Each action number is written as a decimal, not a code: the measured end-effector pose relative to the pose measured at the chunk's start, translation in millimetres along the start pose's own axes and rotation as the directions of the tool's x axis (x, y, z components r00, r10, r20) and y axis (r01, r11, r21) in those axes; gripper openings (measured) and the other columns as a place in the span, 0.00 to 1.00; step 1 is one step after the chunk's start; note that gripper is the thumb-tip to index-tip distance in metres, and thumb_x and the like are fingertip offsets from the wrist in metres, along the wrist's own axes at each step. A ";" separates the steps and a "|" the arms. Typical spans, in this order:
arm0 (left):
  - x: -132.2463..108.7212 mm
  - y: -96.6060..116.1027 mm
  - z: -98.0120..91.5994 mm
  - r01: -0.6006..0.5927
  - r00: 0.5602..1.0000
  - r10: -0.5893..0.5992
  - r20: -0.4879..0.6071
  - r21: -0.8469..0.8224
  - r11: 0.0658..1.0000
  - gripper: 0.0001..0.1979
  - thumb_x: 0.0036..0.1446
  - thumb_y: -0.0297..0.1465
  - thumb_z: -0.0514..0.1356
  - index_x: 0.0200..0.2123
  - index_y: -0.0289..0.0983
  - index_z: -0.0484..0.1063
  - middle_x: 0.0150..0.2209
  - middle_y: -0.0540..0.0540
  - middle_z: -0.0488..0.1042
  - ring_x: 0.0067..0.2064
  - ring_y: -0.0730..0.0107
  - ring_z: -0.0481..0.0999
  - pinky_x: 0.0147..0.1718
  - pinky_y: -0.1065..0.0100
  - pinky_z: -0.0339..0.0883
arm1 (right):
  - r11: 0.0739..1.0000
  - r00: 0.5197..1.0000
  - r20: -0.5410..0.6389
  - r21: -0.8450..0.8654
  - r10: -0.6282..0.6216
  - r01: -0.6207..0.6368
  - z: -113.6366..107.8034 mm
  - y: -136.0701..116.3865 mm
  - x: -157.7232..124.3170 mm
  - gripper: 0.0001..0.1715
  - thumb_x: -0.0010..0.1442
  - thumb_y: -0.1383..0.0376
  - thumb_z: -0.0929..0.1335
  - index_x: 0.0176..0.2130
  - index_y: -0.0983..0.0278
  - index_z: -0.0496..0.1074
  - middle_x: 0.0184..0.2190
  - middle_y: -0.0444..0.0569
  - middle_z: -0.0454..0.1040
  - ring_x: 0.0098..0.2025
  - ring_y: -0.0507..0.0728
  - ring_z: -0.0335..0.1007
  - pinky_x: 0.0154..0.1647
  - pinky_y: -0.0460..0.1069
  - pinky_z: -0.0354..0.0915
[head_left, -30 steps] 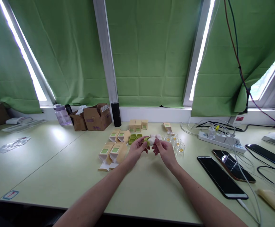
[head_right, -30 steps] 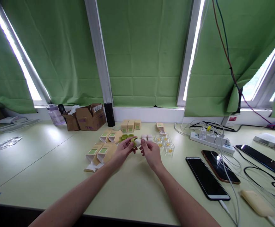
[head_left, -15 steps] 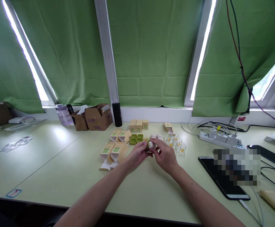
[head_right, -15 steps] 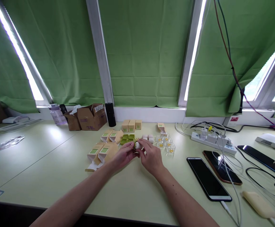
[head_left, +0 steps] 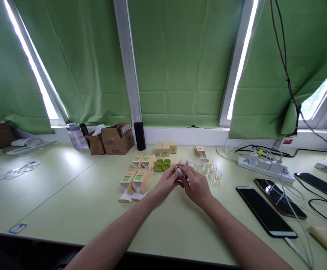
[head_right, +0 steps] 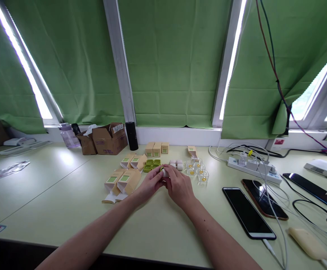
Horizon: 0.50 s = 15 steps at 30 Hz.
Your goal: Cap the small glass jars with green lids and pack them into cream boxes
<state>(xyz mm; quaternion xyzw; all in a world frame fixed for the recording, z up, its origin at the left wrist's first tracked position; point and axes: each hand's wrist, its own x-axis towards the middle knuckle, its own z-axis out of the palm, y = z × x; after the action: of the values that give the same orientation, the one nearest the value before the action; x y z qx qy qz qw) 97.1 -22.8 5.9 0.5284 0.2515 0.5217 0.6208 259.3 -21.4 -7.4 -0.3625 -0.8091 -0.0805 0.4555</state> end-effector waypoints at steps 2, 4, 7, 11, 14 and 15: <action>0.4 -1.1 -0.6 0.004 1.000 -0.004 -0.002 -0.002 1.000 0.30 0.57 0.47 0.71 0.55 0.35 0.73 0.39 0.44 0.77 0.34 0.69 0.75 0.35 0.66 0.71 | 0.999 1.000 -0.010 -0.025 -0.028 0.027 -0.5 -0.8 0.4 0.24 0.69 0.72 0.62 0.62 0.61 0.67 0.58 0.56 0.79 0.54 0.61 0.80 0.45 0.51 0.78; 1.1 -2.6 -1.5 -0.001 1.000 0.001 -0.013 0.004 1.000 0.28 0.57 0.46 0.71 0.53 0.35 0.74 0.37 0.46 0.75 0.33 0.71 0.74 0.34 0.67 0.70 | 0.998 0.998 -0.021 -0.035 -0.059 0.058 -0.4 -1.2 0.8 0.25 0.68 0.72 0.62 0.62 0.63 0.66 0.58 0.58 0.79 0.54 0.62 0.81 0.45 0.52 0.78; 3.1 -6.1 -2.9 -0.035 0.998 0.037 -0.043 0.032 0.999 0.25 0.57 0.47 0.70 0.49 0.35 0.74 0.34 0.48 0.72 0.31 0.73 0.70 0.32 0.69 0.66 | 0.995 0.996 -0.019 -0.045 -0.088 0.087 1.7 -0.6 0.7 0.27 0.67 0.73 0.62 0.64 0.64 0.65 0.58 0.59 0.79 0.53 0.62 0.81 0.45 0.53 0.79; 4.8 -9.8 -2.3 -0.095 0.992 0.105 -0.071 0.131 0.987 0.26 0.59 0.49 0.68 0.51 0.35 0.73 0.33 0.50 0.70 0.29 0.76 0.66 0.30 0.70 0.62 | 0.991 0.994 -0.009 -0.081 -0.111 0.110 5.3 1.6 0.0 0.29 0.66 0.74 0.61 0.64 0.66 0.65 0.60 0.63 0.77 0.49 0.63 0.83 0.43 0.54 0.79; 3.8 -8.9 1.2 -0.109 0.987 0.131 -0.096 0.205 0.973 0.28 0.60 0.51 0.66 0.53 0.36 0.73 0.33 0.50 0.70 0.29 0.76 0.64 0.29 0.70 0.61 | 0.989 0.993 -0.015 -0.087 -0.117 0.116 5.5 2.4 -0.2 0.30 0.66 0.74 0.61 0.65 0.67 0.66 0.60 0.63 0.77 0.49 0.63 0.84 0.43 0.54 0.80; 3.1 -8.2 2.6 -0.108 0.985 0.134 -0.106 0.219 0.970 0.29 0.60 0.52 0.65 0.54 0.36 0.72 0.33 0.50 0.70 0.29 0.76 0.63 0.29 0.70 0.61 | 0.990 0.993 -0.020 -0.081 -0.115 0.113 5.1 2.6 -0.1 0.30 0.66 0.74 0.61 0.65 0.66 0.66 0.61 0.63 0.76 0.50 0.63 0.83 0.44 0.54 0.80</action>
<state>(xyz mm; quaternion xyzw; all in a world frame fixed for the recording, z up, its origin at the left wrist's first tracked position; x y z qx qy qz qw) 103.5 -20.2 0.0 0.5736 0.3099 0.5598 0.5114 257.6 -17.2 -11.0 -0.3327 -0.8189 -0.1431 0.4453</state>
